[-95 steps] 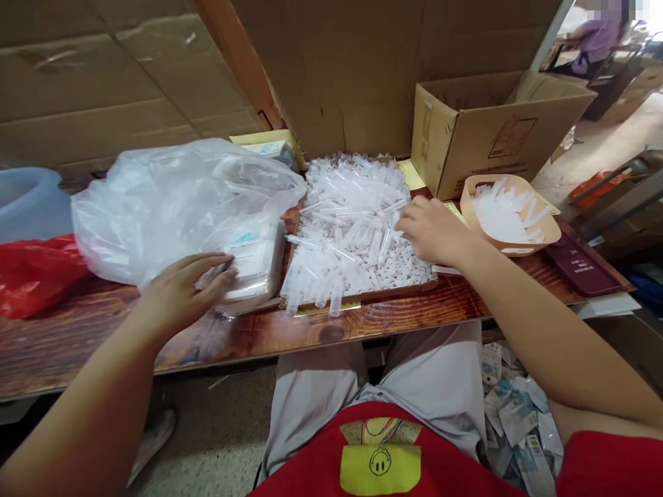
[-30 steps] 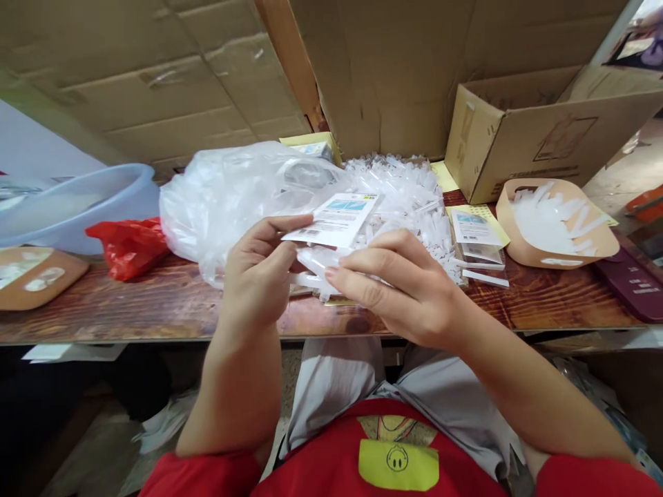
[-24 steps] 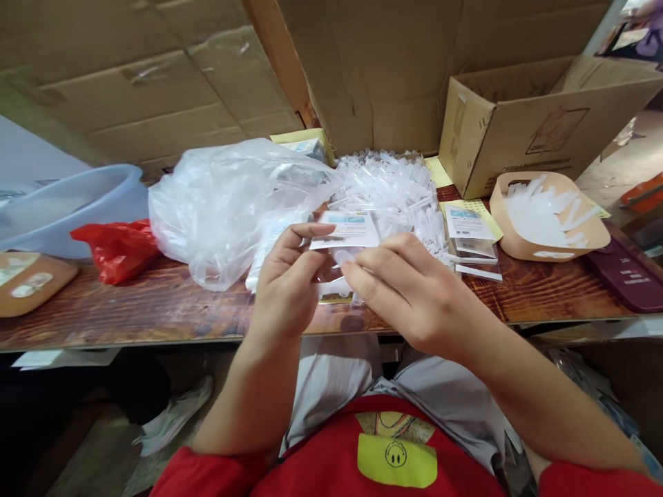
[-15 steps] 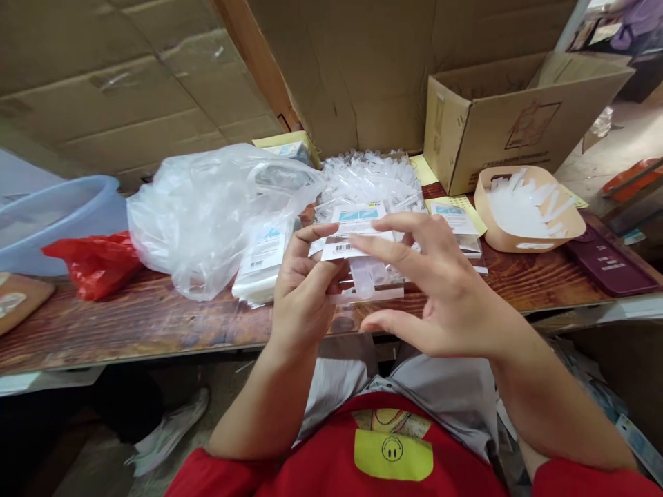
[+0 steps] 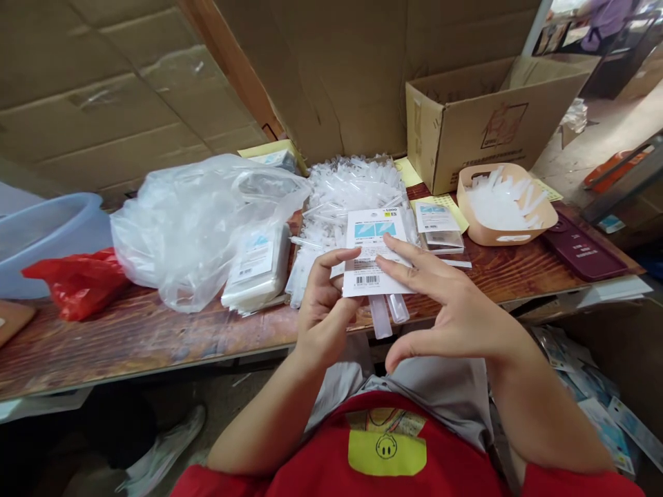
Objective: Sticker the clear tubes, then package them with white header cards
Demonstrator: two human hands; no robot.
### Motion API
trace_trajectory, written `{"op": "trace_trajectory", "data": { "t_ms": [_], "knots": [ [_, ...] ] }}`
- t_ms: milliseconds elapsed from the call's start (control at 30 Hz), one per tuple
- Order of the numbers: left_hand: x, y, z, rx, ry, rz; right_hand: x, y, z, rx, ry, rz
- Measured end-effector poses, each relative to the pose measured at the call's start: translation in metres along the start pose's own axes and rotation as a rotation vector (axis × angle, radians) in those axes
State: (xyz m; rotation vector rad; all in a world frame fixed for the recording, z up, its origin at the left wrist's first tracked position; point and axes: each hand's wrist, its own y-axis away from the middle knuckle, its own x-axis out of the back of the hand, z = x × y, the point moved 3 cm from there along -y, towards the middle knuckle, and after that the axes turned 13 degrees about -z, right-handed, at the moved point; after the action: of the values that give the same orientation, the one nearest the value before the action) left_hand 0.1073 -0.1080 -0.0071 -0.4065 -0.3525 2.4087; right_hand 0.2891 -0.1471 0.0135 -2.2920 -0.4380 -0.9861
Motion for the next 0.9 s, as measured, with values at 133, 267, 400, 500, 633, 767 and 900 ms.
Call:
{"op": "trace_trajectory", "data": {
  "t_ms": [133,267,400,500,633,767,900],
  "knots": [
    [-0.007,0.003,-0.008,0.020,0.024,-0.035,-0.005,0.010,-0.001,-0.051,-0.016,0.087],
    [-0.013,0.008,-0.013,0.088,0.097,-0.200,-0.011,0.016,-0.001,-0.129,-0.079,0.262],
    [-0.006,0.011,-0.010,0.094,-0.026,-0.280,-0.009,0.023,-0.001,-0.136,-0.100,0.316],
    [0.001,0.012,-0.004,0.095,-0.264,-0.352,-0.004,0.029,-0.002,-0.095,-0.107,0.213],
    [0.002,0.012,0.002,0.087,-0.460,-0.447,0.000,0.036,-0.001,-0.100,-0.101,0.171],
    [-0.004,0.010,0.005,0.008,-0.613,-0.449,-0.005,0.038,0.001,-0.117,-0.106,0.223],
    [-0.009,0.008,0.005,-0.132,-0.712,-0.437,-0.016,0.042,0.002,-0.155,-0.156,0.395]
  ]
}}
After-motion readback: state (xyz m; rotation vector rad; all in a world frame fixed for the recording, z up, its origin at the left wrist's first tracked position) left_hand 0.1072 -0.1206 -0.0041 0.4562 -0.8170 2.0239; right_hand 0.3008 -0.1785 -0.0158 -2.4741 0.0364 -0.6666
